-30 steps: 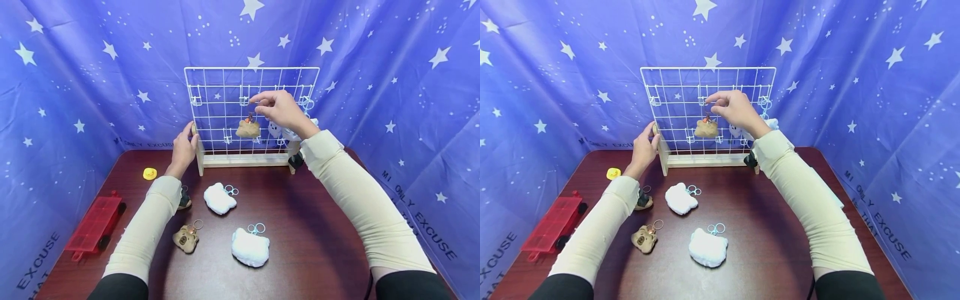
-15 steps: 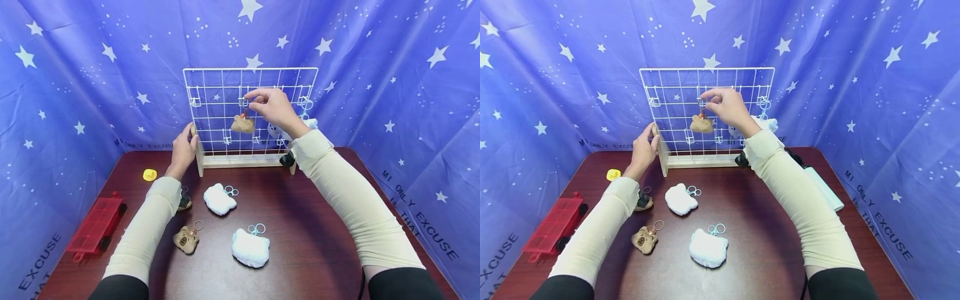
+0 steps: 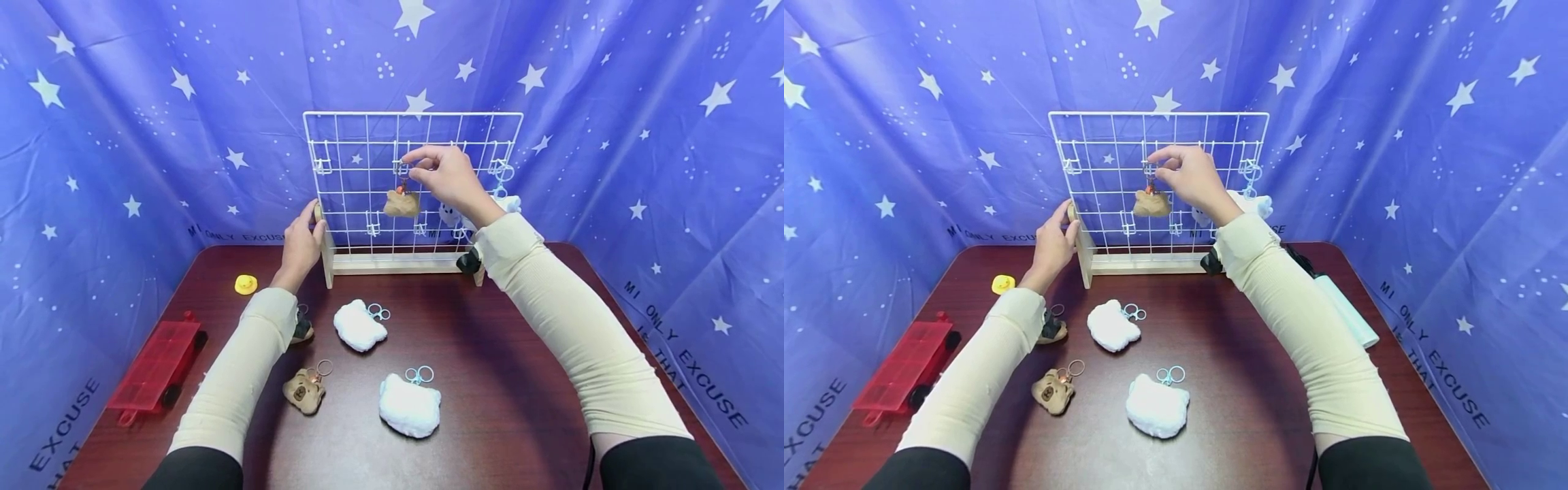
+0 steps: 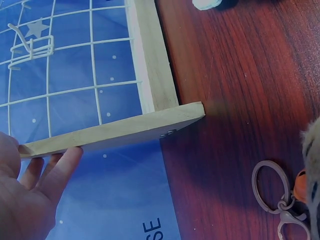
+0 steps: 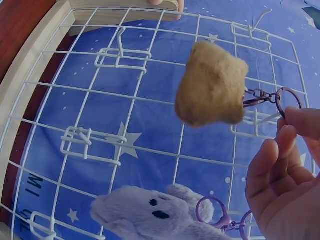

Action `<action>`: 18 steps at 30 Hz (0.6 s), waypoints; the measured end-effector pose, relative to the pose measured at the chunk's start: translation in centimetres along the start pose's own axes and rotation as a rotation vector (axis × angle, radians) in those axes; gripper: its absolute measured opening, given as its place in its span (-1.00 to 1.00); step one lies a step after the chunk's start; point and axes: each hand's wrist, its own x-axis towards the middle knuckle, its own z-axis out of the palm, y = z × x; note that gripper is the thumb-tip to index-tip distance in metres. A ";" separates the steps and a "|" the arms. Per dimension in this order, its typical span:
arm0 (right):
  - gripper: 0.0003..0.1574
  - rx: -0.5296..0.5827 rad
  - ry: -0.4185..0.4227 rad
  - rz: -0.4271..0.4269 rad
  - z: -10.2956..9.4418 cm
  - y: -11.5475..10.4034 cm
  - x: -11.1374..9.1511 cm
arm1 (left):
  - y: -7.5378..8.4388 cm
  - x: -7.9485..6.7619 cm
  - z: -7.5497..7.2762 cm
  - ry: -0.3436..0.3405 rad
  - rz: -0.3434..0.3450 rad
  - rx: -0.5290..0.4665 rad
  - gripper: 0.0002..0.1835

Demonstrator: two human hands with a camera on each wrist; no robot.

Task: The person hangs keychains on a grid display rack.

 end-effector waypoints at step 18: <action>-0.66 -0.032 0.020 0.010 0.4 0.0 0.4 | -0.2 0.1 0.0 -0.001 0.008 -0.002 -0.44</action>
